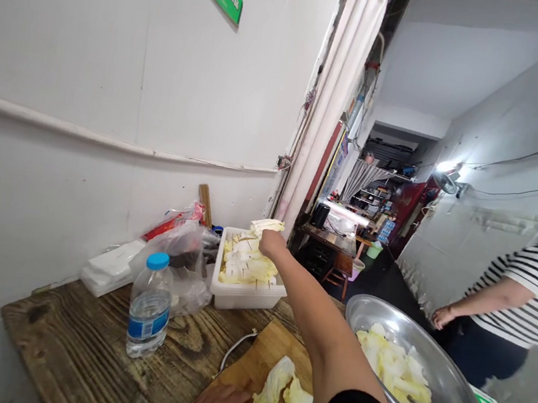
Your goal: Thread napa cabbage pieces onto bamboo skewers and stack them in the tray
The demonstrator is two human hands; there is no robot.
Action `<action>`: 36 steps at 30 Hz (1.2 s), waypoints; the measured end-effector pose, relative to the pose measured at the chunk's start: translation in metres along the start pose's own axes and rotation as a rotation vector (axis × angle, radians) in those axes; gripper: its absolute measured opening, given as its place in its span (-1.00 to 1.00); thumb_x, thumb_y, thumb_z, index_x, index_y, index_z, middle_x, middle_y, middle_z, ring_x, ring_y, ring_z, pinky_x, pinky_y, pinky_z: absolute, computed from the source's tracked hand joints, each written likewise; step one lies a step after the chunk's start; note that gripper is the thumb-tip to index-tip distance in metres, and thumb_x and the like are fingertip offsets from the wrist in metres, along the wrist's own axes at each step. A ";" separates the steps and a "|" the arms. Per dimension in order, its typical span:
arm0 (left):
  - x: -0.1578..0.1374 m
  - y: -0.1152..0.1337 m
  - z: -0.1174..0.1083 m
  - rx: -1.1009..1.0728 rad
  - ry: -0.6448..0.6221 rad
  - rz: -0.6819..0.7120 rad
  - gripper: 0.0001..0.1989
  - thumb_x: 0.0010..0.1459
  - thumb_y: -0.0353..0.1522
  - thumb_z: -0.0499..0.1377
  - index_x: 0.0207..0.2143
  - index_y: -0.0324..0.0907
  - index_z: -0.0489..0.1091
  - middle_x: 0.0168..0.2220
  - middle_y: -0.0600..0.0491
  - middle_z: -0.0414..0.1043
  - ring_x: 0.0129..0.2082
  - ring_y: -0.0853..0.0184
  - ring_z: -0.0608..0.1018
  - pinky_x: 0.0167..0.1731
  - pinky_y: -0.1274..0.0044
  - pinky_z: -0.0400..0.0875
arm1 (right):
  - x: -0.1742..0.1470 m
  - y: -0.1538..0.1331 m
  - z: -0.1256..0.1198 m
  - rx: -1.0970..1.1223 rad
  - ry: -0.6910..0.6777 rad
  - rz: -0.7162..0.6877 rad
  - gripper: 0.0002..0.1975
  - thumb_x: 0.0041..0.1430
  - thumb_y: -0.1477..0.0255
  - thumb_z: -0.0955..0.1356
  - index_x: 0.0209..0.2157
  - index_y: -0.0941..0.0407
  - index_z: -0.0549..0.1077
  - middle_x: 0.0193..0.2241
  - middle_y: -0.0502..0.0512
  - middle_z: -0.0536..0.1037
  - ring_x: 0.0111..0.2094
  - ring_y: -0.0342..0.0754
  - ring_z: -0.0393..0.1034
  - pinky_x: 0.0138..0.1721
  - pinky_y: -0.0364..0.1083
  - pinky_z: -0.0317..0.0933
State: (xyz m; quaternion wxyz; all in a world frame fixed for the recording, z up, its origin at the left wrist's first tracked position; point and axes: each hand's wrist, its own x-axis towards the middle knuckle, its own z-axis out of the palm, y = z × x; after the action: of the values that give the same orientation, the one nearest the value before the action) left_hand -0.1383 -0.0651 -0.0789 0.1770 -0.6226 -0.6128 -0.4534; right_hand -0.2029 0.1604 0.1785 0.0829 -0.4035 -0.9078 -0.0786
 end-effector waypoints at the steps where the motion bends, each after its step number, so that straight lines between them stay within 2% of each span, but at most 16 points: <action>1: 0.000 0.000 -0.001 -0.006 -0.016 0.002 -0.73 0.01 -0.51 0.00 -0.34 -0.07 0.42 -0.53 0.06 0.45 -0.49 0.31 0.51 -0.42 0.51 0.39 | -0.008 0.002 -0.002 0.003 0.036 -0.003 -0.70 0.22 0.34 0.29 -0.03 0.15 0.34 -0.07 0.13 0.40 -0.16 -0.02 0.37 -0.18 0.05 0.31; 3: 0.002 0.000 -0.005 -0.016 -0.048 -0.007 -0.75 0.02 -0.50 0.01 -0.35 -0.07 0.43 -0.52 0.05 0.45 -0.49 0.31 0.51 -0.42 0.51 0.40 | -0.033 0.006 -0.006 0.006 0.129 -0.023 -0.70 0.22 0.34 0.29 -0.04 0.15 0.34 -0.07 0.13 0.40 -0.15 -0.02 0.37 -0.16 0.06 0.30; 5: 0.004 0.001 -0.009 -0.025 -0.059 -0.017 -0.75 0.04 -0.49 0.01 -0.33 -0.07 0.44 -0.51 0.04 0.46 -0.47 0.29 0.52 -0.41 0.50 0.41 | -0.072 0.009 -0.006 0.005 0.237 -0.062 -0.69 0.23 0.33 0.28 -0.03 0.14 0.33 -0.04 0.14 0.38 -0.10 0.00 0.35 -0.11 0.09 0.27; 9: 0.007 0.006 -0.016 -0.051 -0.096 -0.044 -0.75 0.06 -0.48 0.00 -0.36 -0.09 0.45 -0.49 0.01 0.47 -0.46 0.28 0.52 -0.41 0.48 0.41 | -0.182 0.027 0.015 0.007 0.373 -0.144 -0.67 0.25 0.36 0.24 0.03 0.11 0.30 0.04 0.13 0.35 0.01 0.03 0.26 0.02 0.13 0.13; 12: 0.007 0.009 -0.019 -0.055 -0.161 -0.075 -0.74 0.08 -0.48 -0.01 -0.35 -0.10 0.46 -0.46 0.01 0.48 -0.42 0.27 0.52 -0.37 0.46 0.42 | -0.271 0.064 0.045 0.001 0.417 -0.094 -0.71 0.23 0.36 0.21 -0.05 0.02 0.40 -0.01 0.09 0.45 0.00 0.04 0.29 0.05 0.10 0.11; 16: 0.007 0.006 -0.021 -0.045 -0.228 -0.083 -0.74 0.12 -0.42 -0.01 -0.29 -0.11 0.47 -0.38 0.00 0.52 -0.35 0.26 0.54 -0.31 0.44 0.43 | -0.373 0.142 0.077 -0.040 0.453 0.158 -0.67 0.22 0.36 0.14 -0.15 0.05 0.47 -0.12 0.17 0.53 -0.09 0.10 0.38 -0.08 0.11 0.22; 19: 0.006 0.000 -0.020 -0.056 -0.231 -0.038 -0.74 0.13 -0.37 -0.01 -0.31 -0.14 0.49 -0.36 -0.01 0.54 -0.35 0.27 0.55 -0.30 0.46 0.44 | -0.444 0.200 0.083 -0.111 0.407 0.389 -0.65 0.20 0.38 0.14 -0.17 0.13 0.48 -0.15 0.24 0.53 -0.12 0.12 0.39 -0.09 0.10 0.21; 21: 0.005 -0.005 -0.018 -0.059 -0.218 -0.016 -0.72 0.13 -0.32 -0.01 -0.32 -0.15 0.49 -0.34 -0.01 0.55 -0.36 0.27 0.56 -0.29 0.47 0.45 | -0.490 0.229 0.082 -0.168 0.346 0.548 -0.67 0.17 0.41 0.16 -0.17 0.17 0.47 -0.13 0.28 0.51 -0.13 0.14 0.38 -0.13 0.09 0.20; 24: 0.005 -0.014 -0.015 -0.048 -0.229 0.008 -0.70 0.12 -0.23 0.01 -0.32 -0.13 0.50 -0.32 0.00 0.56 -0.37 0.26 0.57 -0.32 0.48 0.46 | -0.549 0.250 0.082 -0.225 0.236 0.745 -0.72 0.13 0.44 0.21 -0.18 0.19 0.46 -0.16 0.30 0.50 -0.20 0.16 0.38 -0.22 0.07 0.19; 26: 0.005 -0.018 -0.014 -0.032 -0.245 0.015 -0.68 0.10 -0.19 0.01 -0.33 -0.13 0.51 -0.33 0.01 0.56 -0.38 0.26 0.58 -0.34 0.48 0.47 | -0.576 0.253 0.085 -0.228 0.163 0.803 -0.78 0.11 0.45 0.25 -0.24 0.16 0.47 -0.23 0.25 0.53 -0.24 0.13 0.38 -0.22 0.04 0.17; 29: 0.006 -0.022 -0.015 -0.014 -0.251 0.027 -0.66 0.09 -0.17 0.01 -0.35 -0.13 0.50 -0.35 0.01 0.56 -0.40 0.25 0.58 -0.36 0.47 0.49 | -0.596 0.248 0.091 -0.203 0.081 0.810 -0.87 0.10 0.46 0.29 -0.40 0.14 0.48 -0.36 0.18 0.53 -0.25 0.09 0.37 -0.19 0.00 0.14; 33: 0.009 -0.016 -0.019 -0.004 -0.248 0.046 -0.67 0.09 -0.18 0.01 -0.35 -0.14 0.50 -0.35 0.01 0.57 -0.40 0.25 0.58 -0.36 0.47 0.49 | -0.597 0.246 0.096 -0.209 0.027 0.825 -0.86 0.14 0.54 0.27 -0.43 0.19 0.45 -0.37 0.22 0.49 -0.25 0.07 0.35 -0.22 -0.01 0.15; 36: 0.011 -0.008 -0.022 0.010 -0.239 0.047 -0.68 0.09 -0.21 0.01 -0.35 -0.15 0.50 -0.36 -0.01 0.56 -0.42 0.25 0.58 -0.38 0.47 0.48 | -0.593 0.251 0.099 -0.230 -0.040 0.870 -0.88 0.20 0.51 0.27 -0.39 0.21 0.42 -0.38 0.11 0.47 -0.28 -0.03 0.36 -0.24 -0.03 0.21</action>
State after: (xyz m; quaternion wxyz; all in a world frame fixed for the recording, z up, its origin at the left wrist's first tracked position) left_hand -0.1553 -0.0742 -0.0618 0.1164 -0.6856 -0.6170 -0.3683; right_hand 0.3676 -0.0793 -0.0262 0.0452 -0.7556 -0.6407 -0.1287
